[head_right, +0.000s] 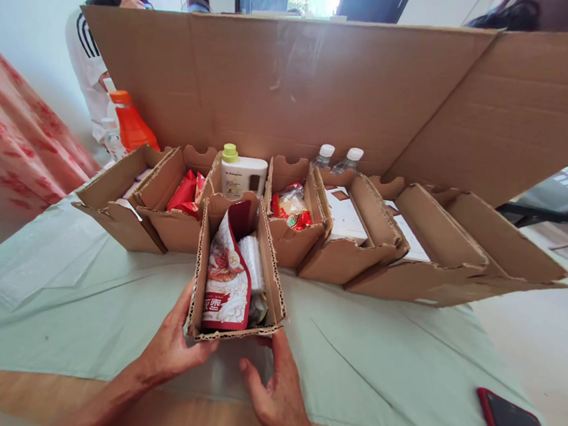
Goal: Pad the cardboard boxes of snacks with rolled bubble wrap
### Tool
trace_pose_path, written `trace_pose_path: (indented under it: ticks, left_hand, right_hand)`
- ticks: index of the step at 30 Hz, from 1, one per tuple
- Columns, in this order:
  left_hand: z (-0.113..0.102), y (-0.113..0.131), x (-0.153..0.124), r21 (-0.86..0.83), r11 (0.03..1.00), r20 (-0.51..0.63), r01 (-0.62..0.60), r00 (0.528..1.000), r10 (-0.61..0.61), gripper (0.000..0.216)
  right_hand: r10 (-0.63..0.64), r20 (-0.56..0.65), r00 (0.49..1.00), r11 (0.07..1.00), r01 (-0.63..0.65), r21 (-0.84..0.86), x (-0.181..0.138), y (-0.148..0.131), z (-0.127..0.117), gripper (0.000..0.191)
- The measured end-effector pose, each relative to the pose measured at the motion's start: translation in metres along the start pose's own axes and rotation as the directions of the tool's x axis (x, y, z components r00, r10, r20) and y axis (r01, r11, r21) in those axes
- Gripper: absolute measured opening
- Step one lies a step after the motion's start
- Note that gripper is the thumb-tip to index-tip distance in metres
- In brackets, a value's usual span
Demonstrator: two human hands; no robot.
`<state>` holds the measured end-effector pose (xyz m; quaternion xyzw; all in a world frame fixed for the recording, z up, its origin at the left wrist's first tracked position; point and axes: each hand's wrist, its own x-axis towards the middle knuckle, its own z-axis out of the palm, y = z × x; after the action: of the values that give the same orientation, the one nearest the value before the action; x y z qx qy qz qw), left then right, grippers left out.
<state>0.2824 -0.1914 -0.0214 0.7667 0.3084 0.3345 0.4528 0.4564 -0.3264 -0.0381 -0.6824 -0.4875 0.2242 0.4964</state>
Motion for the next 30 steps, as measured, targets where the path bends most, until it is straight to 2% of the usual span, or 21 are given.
trace_pose_path:
  ticks: [3,7,11,14,17,20,22,24,26,30]
  left_hand:
    - [-0.001,-0.004,0.000,0.048,0.997,-0.001,-0.055,0.998,0.055,0.106]
    - [-0.010,-0.008,0.007,0.029,0.999,0.032,-0.043,0.999,0.042,0.105]
    - [-0.021,-0.010,0.029,-0.014,1.000,0.006,-0.015,1.000,0.015,0.093]
    - [-0.024,-0.012,0.056,0.040,0.997,-0.104,0.062,0.993,-0.058,0.072]
    - [-0.025,-0.015,0.076,0.162,0.970,-0.231,0.179,0.963,-0.139,0.043]
    - [-0.025,-0.020,0.076,0.224,0.945,-0.318,0.239,0.934,-0.161,0.040]
    - [-0.021,-0.020,0.066,0.210,0.944,-0.356,0.254,0.919,-0.168,0.039]
    - [-0.014,-0.017,0.057,0.157,0.959,-0.346,0.237,0.923,-0.171,0.027]
    - [-0.006,-0.012,0.056,0.103,0.974,-0.285,0.203,0.944,-0.167,0.018]
    - [0.006,-0.009,0.077,0.069,0.983,-0.216,0.169,0.965,-0.150,0.020]
  right_hand:
    - [-0.018,-0.020,1.000,1.000,0.018,0.004,-0.002,0.004,0.003,0.038]
    - [-0.025,-0.005,1.000,0.999,0.025,0.034,-0.003,0.008,0.009,0.041]
    - [0.011,0.002,1.000,0.996,-0.011,0.091,0.017,0.012,0.018,0.063]
    - [0.020,-0.005,1.000,0.982,-0.018,0.188,0.044,0.018,0.025,0.075]
    - [0.030,-0.046,0.999,0.976,-0.019,0.215,0.064,0.027,0.029,0.070]
    - [0.057,-0.046,0.997,0.985,-0.049,0.167,0.065,0.038,0.030,0.062]
    - [0.023,-0.016,1.000,0.994,-0.021,0.105,0.060,0.044,0.030,0.052]
    - [-0.039,0.021,0.999,0.999,0.038,0.029,0.056,0.046,0.030,0.044]
    - [-0.081,0.051,0.995,0.996,0.084,-0.042,0.055,0.046,0.030,0.040]
    - [-0.124,0.062,0.990,0.984,0.131,-0.124,0.057,0.044,0.033,0.039]
